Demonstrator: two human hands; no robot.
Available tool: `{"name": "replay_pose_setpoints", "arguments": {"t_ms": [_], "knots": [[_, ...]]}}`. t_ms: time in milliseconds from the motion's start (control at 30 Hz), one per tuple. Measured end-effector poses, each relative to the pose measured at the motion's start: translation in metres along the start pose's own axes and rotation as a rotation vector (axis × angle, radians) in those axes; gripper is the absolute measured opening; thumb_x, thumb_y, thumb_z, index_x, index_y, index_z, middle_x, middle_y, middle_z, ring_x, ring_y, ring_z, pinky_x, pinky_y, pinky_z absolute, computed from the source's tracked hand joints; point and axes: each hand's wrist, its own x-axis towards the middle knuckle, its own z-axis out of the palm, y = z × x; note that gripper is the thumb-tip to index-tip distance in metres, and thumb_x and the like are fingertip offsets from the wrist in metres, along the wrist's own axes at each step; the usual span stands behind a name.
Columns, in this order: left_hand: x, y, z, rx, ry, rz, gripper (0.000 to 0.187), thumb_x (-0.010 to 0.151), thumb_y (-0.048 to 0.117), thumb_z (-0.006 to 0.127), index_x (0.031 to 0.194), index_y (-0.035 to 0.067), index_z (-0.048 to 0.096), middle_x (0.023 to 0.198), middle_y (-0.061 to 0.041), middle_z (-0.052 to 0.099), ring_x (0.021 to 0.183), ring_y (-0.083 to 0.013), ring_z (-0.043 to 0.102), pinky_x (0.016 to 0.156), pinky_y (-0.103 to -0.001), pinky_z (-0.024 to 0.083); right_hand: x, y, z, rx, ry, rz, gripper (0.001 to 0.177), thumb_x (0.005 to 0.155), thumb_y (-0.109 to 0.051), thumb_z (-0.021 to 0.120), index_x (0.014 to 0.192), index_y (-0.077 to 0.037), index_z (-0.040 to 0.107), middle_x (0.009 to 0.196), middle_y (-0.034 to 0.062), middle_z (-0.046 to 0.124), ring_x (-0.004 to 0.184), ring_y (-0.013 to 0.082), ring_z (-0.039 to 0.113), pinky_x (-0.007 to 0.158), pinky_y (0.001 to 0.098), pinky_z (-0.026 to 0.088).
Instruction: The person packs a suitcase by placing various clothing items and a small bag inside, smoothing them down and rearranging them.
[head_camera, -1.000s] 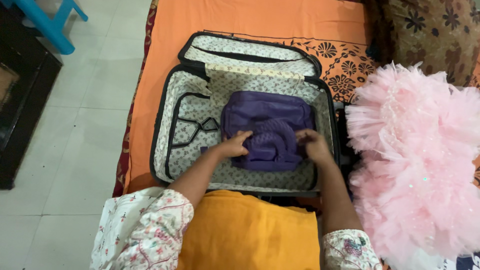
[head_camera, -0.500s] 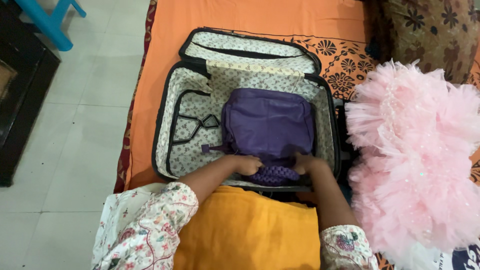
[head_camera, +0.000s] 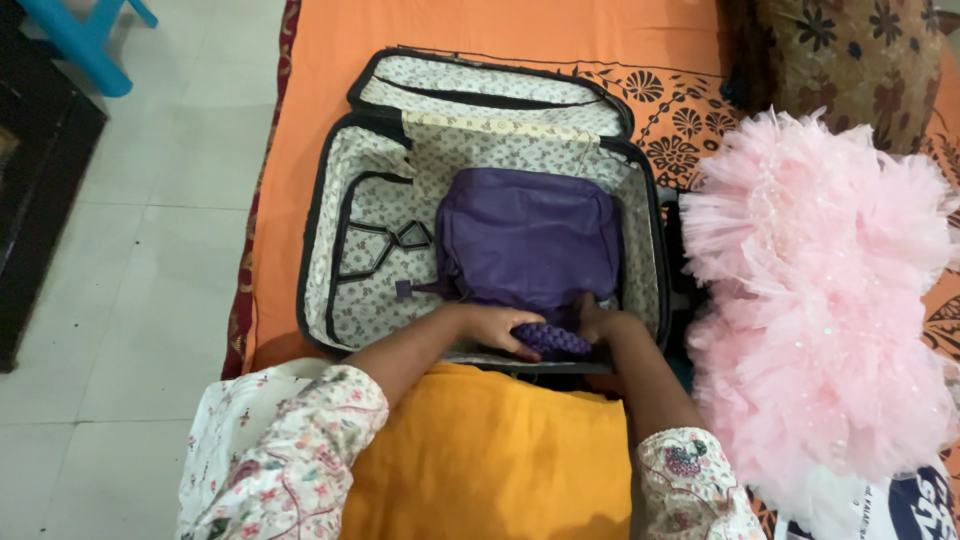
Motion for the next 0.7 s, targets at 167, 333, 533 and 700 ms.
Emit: {"name": "replay_pose_setpoints", "arguments": {"t_ms": [167,333,533,700], "knots": [[0.002,0.003,0.01,0.1,0.09,0.067,0.083,0.083,0.058,0.073,0.147,0.01,0.053,0.142,-0.013,0.062,0.128,-0.028,0.06,0.107,-0.038,0.048,-0.004,0.015,0.0,0.086,0.196,-0.08,0.084,0.088,-0.057,0.072,0.149,-0.007,0.041,0.145,0.02,0.057,0.14,0.0376,0.047,0.113,0.044,0.041],[0.001,0.003,0.004,0.369,0.238,0.059,0.055,0.082,0.043,0.075,0.128,0.014,0.07,0.131,-0.007,0.068,0.125,-0.0253,0.058,0.108,-0.042,0.04,-0.029,0.018,-0.016,0.074,0.344,-0.224,0.059,0.088,-0.05,0.066,0.135,-0.014,0.066,0.129,0.0184,0.07,0.121,0.0372,0.065,0.102,0.0445,0.051],[0.005,0.006,0.009,0.613,0.297,-0.045,0.048,0.087,0.034,0.071,0.133,0.022,0.069,0.138,-0.005,0.061,0.136,-0.026,0.049,0.111,-0.043,0.034,-0.116,-0.024,-0.046,0.426,-0.105,-0.365,0.067,0.081,-0.056,0.073,0.132,-0.013,0.067,0.121,0.0175,0.069,0.11,0.036,0.067,0.089,0.0462,0.058],[0.004,-0.02,-0.009,0.223,0.007,-0.068,0.077,0.084,0.034,0.078,0.151,0.019,0.044,0.156,-0.013,0.04,0.145,-0.0324,0.037,0.118,-0.042,0.033,-0.126,-0.029,-0.042,0.109,0.027,-0.592,0.069,0.076,-0.054,0.085,0.129,-0.013,0.07,0.127,0.0048,0.068,0.116,0.0191,0.062,0.099,0.0322,0.048]]}}
